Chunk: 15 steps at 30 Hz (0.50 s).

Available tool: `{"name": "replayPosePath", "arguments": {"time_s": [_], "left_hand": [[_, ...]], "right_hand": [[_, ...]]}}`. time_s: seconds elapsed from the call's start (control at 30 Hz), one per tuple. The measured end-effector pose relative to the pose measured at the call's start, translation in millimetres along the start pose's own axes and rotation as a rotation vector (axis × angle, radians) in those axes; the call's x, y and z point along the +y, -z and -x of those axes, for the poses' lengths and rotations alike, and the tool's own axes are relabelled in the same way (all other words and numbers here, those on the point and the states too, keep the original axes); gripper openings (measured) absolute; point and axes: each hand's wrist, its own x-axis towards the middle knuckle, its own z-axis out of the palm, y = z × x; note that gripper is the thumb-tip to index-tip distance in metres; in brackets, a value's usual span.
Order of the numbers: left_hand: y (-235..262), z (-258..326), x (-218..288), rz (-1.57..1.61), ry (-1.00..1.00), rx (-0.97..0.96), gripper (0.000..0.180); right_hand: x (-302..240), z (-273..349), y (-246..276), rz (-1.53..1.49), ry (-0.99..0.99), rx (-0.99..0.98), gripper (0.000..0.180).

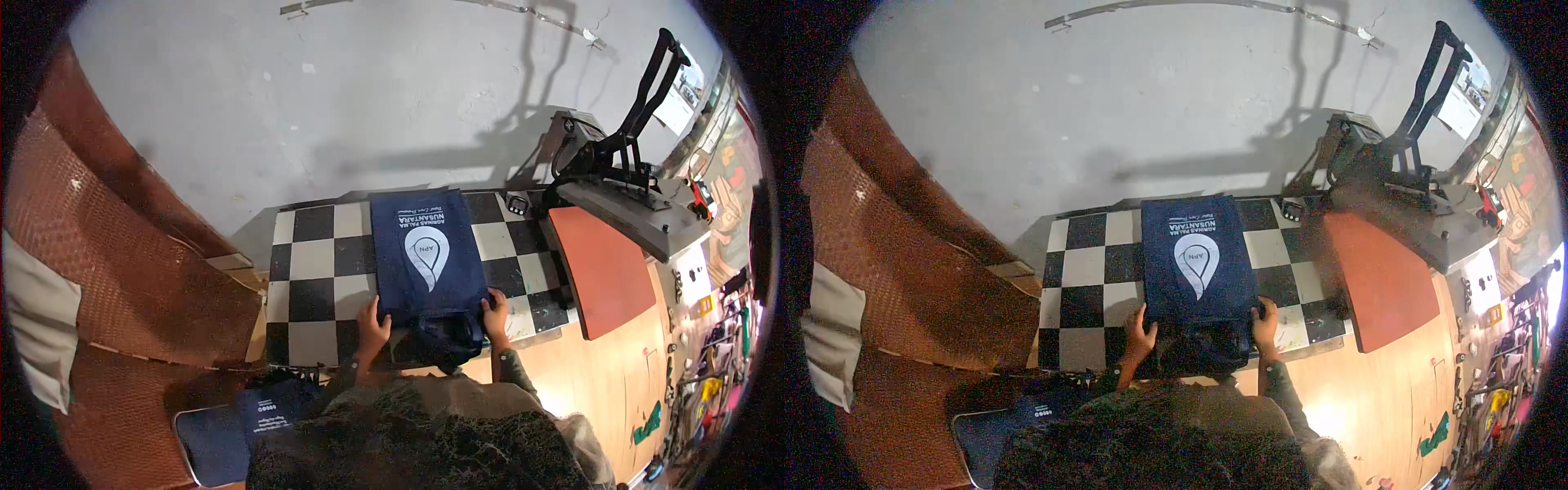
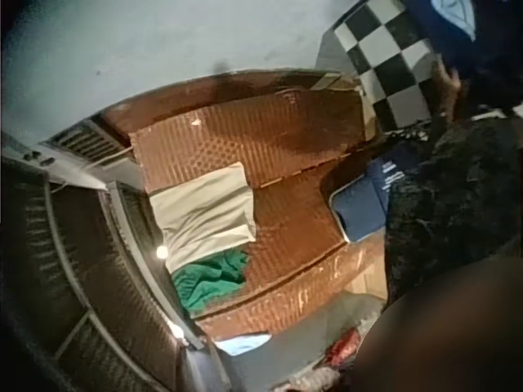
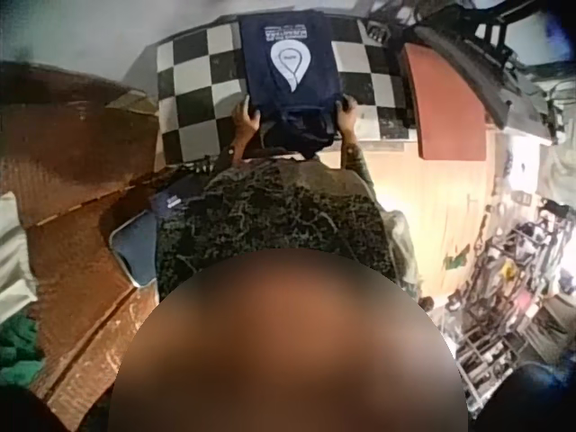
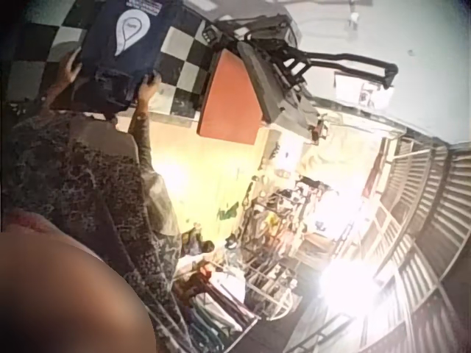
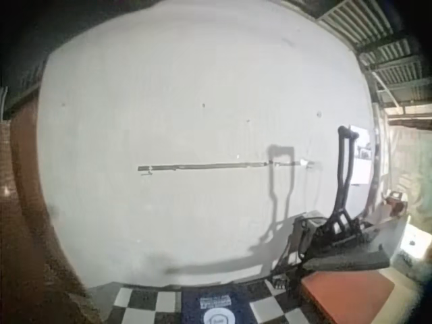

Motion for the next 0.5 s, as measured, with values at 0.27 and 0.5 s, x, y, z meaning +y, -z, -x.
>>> {"name": "replayPosePath", "arguments": {"time_s": [0.27,0.5], "left_hand": [[-19.2,0.5,-26.1,0.032,-0.077,0.255,0.051],[-4.0,-2.3,12.4,-0.023,0.074,0.137,0.044]], "right_hand": [[-0.5,-4.5,-5.9,0.022,0.034,0.032,0.030],[-0.2,-19.4,10.0,0.086,-0.019,-0.057,0.031]]}}
